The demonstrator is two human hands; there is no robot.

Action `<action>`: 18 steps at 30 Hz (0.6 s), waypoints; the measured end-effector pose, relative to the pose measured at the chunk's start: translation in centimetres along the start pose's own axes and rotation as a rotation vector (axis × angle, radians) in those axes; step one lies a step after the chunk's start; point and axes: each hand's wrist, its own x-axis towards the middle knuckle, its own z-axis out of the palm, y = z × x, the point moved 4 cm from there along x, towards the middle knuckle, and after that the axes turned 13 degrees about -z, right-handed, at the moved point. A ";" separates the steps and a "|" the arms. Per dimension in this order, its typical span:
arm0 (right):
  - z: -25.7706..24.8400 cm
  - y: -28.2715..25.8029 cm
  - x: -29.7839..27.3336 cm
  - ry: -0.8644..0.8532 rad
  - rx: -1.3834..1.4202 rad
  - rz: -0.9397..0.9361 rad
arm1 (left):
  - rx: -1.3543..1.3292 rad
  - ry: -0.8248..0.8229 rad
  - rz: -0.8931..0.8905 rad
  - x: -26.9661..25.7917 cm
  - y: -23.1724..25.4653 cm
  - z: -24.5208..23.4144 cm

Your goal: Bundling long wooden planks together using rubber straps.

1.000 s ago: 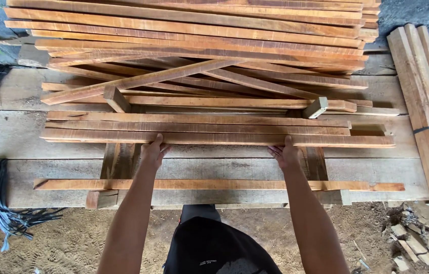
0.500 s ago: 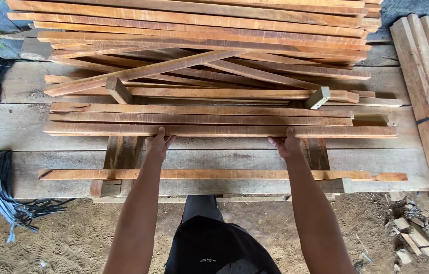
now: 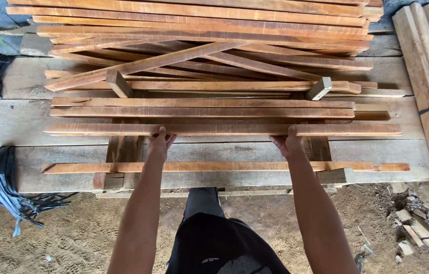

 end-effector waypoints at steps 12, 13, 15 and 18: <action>-1.4 0.9 2.0 -0.035 -0.050 0.027 | 0.007 -0.001 0.014 1.7 -1.5 -1.2; -0.6 -0.1 0.3 -0.042 -0.051 0.027 | 0.001 0.000 0.019 2.2 -1.5 -1.5; 0.2 -2.1 -3.2 -0.063 -0.372 0.007 | 0.113 0.046 0.028 3.3 -2.1 -2.0; -4.0 -0.7 2.5 0.011 -0.948 -0.292 | 0.445 0.553 0.193 0.8 0.2 -3.1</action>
